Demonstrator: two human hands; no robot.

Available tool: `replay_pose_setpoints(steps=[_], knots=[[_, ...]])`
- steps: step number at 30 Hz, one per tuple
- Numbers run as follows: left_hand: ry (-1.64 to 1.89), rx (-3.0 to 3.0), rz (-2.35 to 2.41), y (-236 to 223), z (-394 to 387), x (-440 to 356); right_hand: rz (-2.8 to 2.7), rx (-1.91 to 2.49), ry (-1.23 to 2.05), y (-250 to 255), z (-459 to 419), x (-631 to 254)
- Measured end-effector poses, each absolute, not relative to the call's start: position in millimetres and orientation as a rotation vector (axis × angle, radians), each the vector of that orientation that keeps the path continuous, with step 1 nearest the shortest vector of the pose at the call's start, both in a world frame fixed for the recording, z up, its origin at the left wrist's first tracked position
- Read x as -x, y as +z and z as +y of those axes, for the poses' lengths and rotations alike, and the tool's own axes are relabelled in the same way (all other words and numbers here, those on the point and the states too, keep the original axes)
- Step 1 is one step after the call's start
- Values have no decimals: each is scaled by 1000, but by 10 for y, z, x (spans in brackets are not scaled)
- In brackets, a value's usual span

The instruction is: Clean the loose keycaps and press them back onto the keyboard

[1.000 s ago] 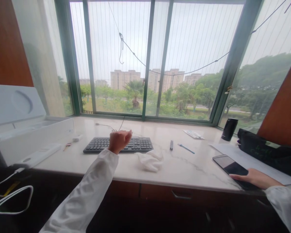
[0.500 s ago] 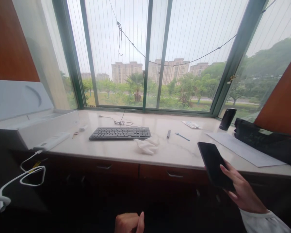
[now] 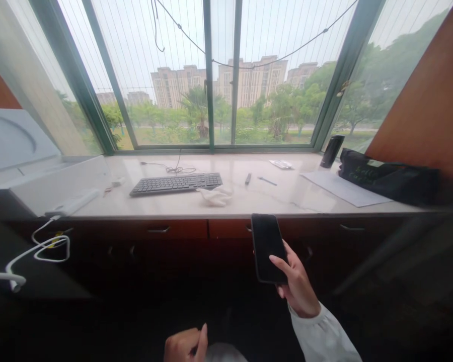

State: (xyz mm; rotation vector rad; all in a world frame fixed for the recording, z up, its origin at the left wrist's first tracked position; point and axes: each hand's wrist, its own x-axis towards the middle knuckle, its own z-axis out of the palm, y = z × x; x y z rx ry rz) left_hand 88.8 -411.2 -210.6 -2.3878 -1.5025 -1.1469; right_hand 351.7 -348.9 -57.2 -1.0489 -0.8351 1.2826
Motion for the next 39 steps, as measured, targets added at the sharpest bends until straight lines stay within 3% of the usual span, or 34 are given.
replay_pose_setpoints(steps=[39], knots=[[-1146,2499,-1682,-2081,-4033,-1174,-580,1016,1282,-704,-3613,-3676]])
